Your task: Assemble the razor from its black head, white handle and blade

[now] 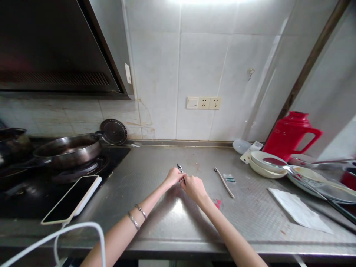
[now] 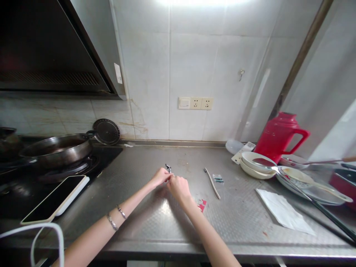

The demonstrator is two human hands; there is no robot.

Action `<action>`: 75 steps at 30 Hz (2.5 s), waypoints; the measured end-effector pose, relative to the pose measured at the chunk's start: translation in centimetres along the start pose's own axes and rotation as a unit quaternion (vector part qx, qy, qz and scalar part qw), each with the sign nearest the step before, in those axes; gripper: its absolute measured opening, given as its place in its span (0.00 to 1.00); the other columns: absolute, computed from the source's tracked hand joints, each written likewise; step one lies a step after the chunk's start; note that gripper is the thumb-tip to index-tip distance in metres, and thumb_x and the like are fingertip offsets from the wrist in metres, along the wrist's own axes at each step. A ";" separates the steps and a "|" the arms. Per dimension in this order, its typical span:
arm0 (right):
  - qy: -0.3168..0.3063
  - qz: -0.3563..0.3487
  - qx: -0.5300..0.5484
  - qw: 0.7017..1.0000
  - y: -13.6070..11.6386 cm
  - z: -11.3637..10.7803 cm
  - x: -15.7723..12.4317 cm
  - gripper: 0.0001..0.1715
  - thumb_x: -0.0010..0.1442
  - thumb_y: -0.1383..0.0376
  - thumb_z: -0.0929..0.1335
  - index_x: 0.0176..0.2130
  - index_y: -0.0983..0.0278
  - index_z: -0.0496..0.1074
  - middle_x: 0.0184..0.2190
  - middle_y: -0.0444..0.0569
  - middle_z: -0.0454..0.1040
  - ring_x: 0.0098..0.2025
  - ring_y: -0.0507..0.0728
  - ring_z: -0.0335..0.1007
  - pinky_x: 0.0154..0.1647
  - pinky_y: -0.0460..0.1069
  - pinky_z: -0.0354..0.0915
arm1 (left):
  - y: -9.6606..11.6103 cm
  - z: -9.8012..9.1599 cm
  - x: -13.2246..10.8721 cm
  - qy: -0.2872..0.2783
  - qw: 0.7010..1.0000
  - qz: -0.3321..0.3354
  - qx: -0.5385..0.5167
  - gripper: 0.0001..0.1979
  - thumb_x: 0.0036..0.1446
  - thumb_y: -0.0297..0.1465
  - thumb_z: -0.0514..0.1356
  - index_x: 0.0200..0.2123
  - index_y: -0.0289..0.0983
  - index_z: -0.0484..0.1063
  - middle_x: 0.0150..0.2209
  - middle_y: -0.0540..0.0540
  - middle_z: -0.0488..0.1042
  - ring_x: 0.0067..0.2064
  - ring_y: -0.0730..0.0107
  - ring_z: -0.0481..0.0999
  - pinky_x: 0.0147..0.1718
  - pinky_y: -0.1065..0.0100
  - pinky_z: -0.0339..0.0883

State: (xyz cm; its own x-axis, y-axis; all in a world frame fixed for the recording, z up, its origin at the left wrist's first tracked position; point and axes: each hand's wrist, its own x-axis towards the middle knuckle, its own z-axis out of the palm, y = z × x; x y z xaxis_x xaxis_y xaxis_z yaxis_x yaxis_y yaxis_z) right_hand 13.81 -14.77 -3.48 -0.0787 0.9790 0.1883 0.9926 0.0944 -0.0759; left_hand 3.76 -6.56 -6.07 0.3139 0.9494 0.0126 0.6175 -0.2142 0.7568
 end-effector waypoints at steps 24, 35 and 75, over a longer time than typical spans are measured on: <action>-0.094 0.198 -0.034 0.975 17.0 -1.6 -3.1 0.21 0.59 0.58 0.56 0.40 0.65 0.70 0.37 0.60 0.74 0.39 0.65 0.72 0.33 0.52 0.63 | -3.8 -3.9 1.8 -0.004 0.970 -0.009 0.244 0.15 0.47 0.38 0.56 0.20 0.33 0.73 0.21 0.43 0.73 0.25 0.70 0.72 0.24 0.73 0.57; -0.171 0.141 -0.020 0.975 18.2 0.5 -0.4 0.17 0.56 0.63 0.59 0.35 0.69 0.74 0.37 0.62 0.75 0.39 0.62 0.73 0.31 0.48 0.61 | -2.7 -3.4 0.4 0.016 0.949 -0.025 0.315 0.14 0.50 0.37 0.54 0.31 0.35 0.76 0.32 0.40 0.77 0.36 0.62 0.76 0.29 0.71 0.63; -0.073 -0.059 0.170 0.981 11.2 -0.2 2.2 0.19 0.47 0.71 0.63 0.40 0.66 0.71 0.36 0.50 0.74 0.36 0.53 0.69 0.36 0.45 0.61 | -1.5 -1.9 -0.2 0.019 0.946 -0.031 0.322 0.19 0.55 0.40 0.50 0.35 0.35 0.75 0.37 0.35 0.76 0.41 0.57 0.75 0.35 0.65 0.65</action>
State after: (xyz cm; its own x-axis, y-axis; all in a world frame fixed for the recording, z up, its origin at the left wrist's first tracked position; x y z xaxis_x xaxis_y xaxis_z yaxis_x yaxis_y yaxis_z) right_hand 24.77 -11.56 -3.69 -0.2286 0.9706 0.0755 0.8899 0.2398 -0.3880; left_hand 1.40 -5.95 -6.00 0.2443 0.9696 0.0143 0.9489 -0.2421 0.2025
